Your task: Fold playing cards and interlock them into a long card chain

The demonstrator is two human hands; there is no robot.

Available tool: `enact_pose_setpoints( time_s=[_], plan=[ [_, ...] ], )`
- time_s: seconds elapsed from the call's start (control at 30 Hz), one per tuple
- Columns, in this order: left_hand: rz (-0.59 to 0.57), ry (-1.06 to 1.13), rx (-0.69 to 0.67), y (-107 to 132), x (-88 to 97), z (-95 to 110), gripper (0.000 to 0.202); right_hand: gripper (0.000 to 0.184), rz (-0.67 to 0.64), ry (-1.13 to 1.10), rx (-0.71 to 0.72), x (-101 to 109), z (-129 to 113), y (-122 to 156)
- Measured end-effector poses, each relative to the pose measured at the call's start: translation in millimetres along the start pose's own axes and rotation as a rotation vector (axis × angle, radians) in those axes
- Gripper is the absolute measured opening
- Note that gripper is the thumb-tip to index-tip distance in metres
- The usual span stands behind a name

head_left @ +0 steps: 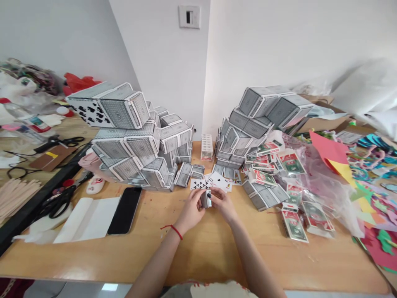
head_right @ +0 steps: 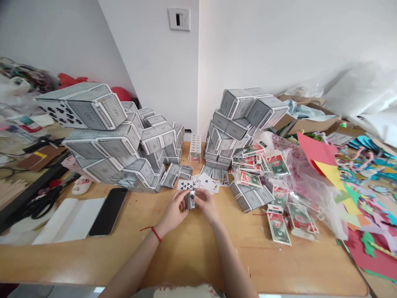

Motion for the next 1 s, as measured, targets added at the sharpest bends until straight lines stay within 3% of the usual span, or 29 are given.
enact_pose_setpoints(
  time_s=[0.3,0.43,0.63,0.8,1.0],
  plan=[
    [0.009,-0.016,0.013,1,-1.7,7,0.060,0.040,-0.186,-0.044,-0.057,-6,2,1],
    [0.002,-0.011,0.006,-1,-0.6,11,0.058,0.046,-0.201,-0.141,-0.068,-12,3,3],
    [-0.014,0.016,-0.037,-3,-0.5,19,0.052,0.029,-0.326,-0.208,-0.078,-26,1,12],
    [-0.021,0.047,-0.092,-5,-1.1,25,0.049,0.031,-0.290,-0.197,-0.061,-24,0,13],
    [-0.022,0.090,-0.090,-5,-2.5,22,0.045,0.031,-0.122,-0.092,-0.006,-13,3,10]
  ],
)
Point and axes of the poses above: each hand's wrist, its own y-axis away from the middle knuckle, its own x-axis out of the back of the hand, z = x × y, the point moved 4 cm from there along -y, towards the middle knuckle, and after that the axes turned 3 degrees about x, right-handed, at the moved point
